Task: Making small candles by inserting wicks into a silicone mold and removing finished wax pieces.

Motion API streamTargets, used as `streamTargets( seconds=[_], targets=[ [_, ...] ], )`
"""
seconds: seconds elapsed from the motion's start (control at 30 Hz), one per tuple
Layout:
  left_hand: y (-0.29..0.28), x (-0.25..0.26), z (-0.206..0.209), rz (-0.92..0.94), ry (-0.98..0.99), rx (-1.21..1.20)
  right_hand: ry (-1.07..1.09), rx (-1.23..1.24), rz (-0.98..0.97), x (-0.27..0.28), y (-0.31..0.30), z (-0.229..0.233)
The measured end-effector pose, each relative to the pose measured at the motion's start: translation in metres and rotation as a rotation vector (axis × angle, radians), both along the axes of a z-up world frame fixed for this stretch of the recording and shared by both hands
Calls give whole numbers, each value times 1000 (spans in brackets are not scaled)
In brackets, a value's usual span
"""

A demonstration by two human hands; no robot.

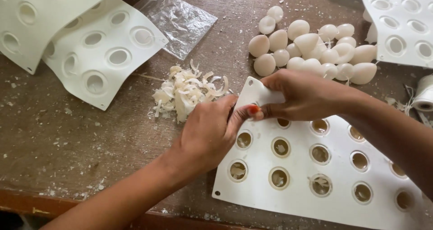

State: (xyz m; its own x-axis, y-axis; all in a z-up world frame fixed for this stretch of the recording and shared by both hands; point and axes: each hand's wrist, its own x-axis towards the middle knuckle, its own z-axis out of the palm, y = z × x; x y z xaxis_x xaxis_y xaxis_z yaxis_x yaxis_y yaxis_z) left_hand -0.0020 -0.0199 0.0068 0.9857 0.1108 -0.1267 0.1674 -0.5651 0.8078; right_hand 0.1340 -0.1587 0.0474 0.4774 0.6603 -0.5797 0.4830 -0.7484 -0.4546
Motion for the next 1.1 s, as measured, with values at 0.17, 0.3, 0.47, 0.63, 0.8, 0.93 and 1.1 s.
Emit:
streamTargets(
  seconds=[0.17,0.3,0.47,0.63,0.8,0.93,1.1],
  targets=[
    [0,3,-15,89,5,31,-43,165,58,0,-15,-25],
    [0,3,-6,150,33,-13,-84,350,92,-1,-24,-33],
    [-6,5,-1,120,-21,-6,-132,253,-30,-16,-16,-11],
    [-14,0,-20,119,-129,-3,-34,257,6,-17,-9,5],
    [-15,-3,-17,81,-256,-26,43,133,19,-12,-13,-9],
    [-10,-1,-28,82,-258,-22,-81,283,170,-8,-20,-29],
    [-8,-3,-32,99,-374,3,-245,466,305,-7,-33,-48]
  ],
)
